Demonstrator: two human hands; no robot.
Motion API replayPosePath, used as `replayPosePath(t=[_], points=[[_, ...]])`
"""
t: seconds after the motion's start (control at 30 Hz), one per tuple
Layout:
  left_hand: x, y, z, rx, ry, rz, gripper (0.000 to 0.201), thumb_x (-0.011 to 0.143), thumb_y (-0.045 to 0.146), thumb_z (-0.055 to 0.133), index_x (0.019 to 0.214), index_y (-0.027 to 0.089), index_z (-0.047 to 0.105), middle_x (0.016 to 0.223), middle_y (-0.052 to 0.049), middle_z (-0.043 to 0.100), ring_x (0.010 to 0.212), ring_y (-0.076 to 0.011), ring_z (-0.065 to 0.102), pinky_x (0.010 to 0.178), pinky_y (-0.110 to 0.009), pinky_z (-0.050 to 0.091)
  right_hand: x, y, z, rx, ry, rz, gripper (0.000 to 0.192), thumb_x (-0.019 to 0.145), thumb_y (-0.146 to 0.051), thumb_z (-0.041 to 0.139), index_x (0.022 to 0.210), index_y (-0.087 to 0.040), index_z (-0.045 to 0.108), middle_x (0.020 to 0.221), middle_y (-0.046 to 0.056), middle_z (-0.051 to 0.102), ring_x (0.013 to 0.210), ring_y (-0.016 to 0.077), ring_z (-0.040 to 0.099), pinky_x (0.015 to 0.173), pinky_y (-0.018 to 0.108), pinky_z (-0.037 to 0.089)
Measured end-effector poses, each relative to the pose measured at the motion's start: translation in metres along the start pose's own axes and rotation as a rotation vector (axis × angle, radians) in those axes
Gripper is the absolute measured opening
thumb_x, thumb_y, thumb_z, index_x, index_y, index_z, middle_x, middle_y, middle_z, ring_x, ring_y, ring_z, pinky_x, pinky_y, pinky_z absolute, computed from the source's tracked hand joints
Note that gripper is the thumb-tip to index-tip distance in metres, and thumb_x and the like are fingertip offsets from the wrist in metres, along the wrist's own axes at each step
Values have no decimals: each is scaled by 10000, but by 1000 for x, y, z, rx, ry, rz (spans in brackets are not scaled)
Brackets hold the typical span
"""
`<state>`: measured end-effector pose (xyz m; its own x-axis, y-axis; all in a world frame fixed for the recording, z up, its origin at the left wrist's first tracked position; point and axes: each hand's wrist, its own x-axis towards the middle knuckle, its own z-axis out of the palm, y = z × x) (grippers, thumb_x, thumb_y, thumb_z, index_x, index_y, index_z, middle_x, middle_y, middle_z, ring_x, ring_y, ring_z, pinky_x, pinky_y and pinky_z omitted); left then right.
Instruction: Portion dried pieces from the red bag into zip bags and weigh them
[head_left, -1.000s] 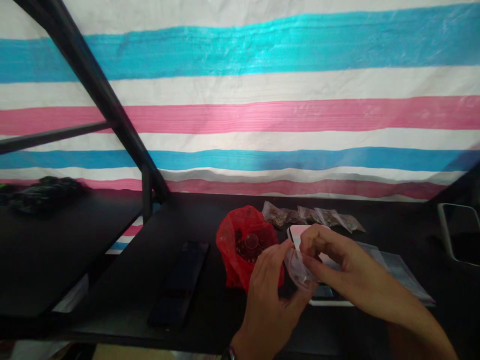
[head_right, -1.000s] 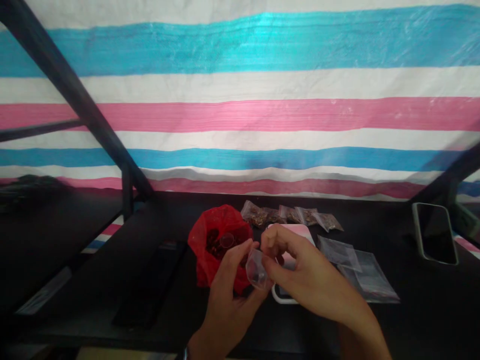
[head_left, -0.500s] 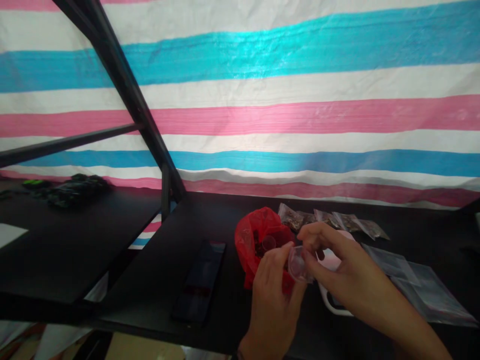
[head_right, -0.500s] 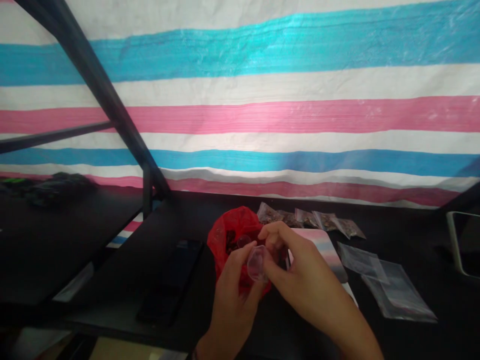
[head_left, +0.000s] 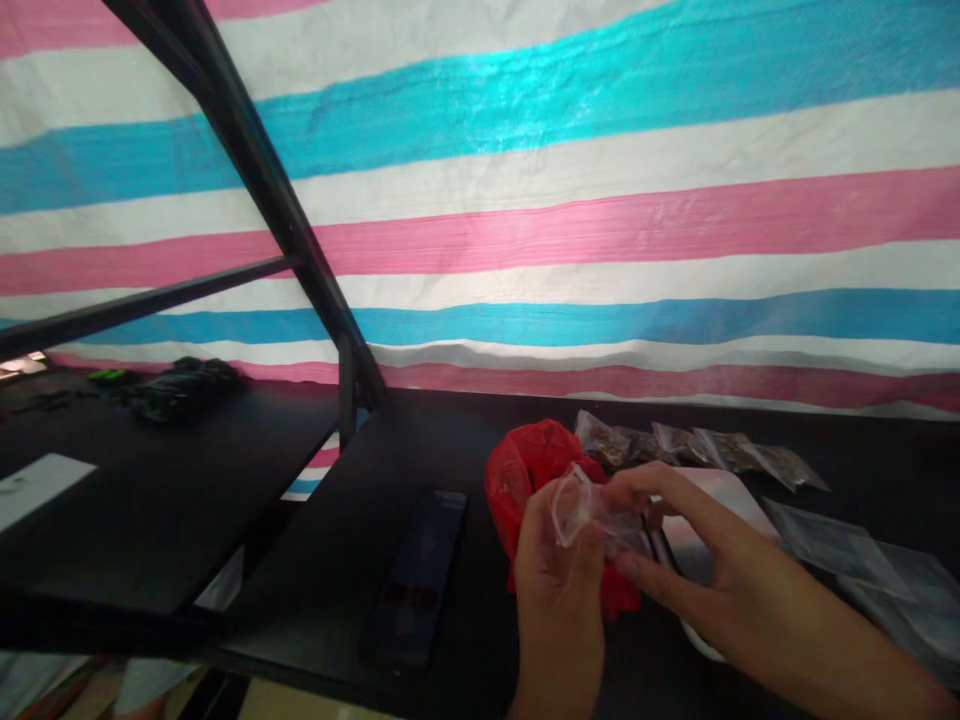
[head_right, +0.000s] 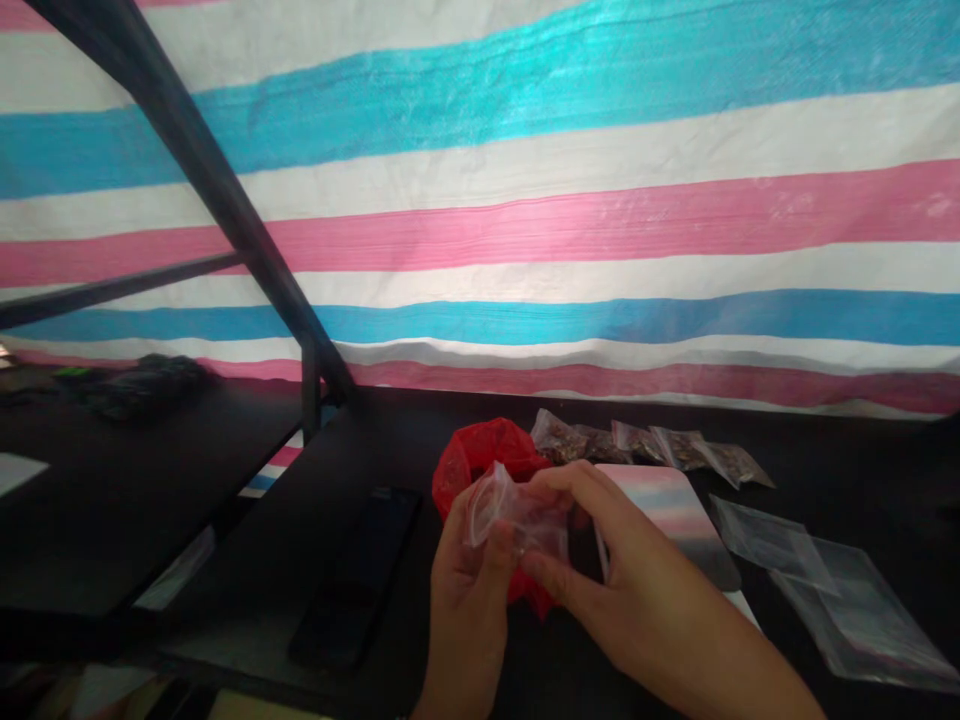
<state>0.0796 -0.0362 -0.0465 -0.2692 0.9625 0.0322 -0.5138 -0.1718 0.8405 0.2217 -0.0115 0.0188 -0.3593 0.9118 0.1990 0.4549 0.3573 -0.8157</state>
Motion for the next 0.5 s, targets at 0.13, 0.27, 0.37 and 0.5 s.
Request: replayPosePath(t=[0.13, 0.27, 0.37, 0.5], points=[[8, -5, 1, -121, -56, -107, 536, 890, 549, 837, 1306, 238, 702, 1176, -93, 806, 1064, -249, 785, 935, -368, 627, 3, 22, 5, 11, -13, 72, 251, 924, -364, 765, 1155, -284, 703, 1081, 39, 737, 957, 225, 685, 875, 340, 608], [11, -10, 0, -118, -117, -199, 677, 853, 582, 863, 1406, 235, 685, 1258, -113, 784, 1151, -271, 758, 1034, -415, 594, 6, 34, 4, -10, -20, 75, 83, 934, -325, 726, 971, -270, 676, 918, 10, 694, 815, 191, 640, 741, 287, 570], [12, -7, 1, -22, -98, -158, 552, 840, 586, 872, 1225, 205, 766, 1201, -109, 793, 1110, -252, 753, 979, -363, 601, 7, 31, 0, -48, -50, 41, 112, 928, -297, 710, 849, -260, 640, 831, -1, 668, 755, 174, 614, 686, 263, 532], [11, -2, 2, 14, -56, -80, 415, 890, 567, 831, 1081, 205, 760, 1117, -84, 804, 1025, -213, 757, 923, -327, 603, 5, 21, -1, -22, -112, 60, 187, 929, -315, 683, 770, -256, 603, 743, -9, 660, 659, 161, 581, 594, 249, 493]])
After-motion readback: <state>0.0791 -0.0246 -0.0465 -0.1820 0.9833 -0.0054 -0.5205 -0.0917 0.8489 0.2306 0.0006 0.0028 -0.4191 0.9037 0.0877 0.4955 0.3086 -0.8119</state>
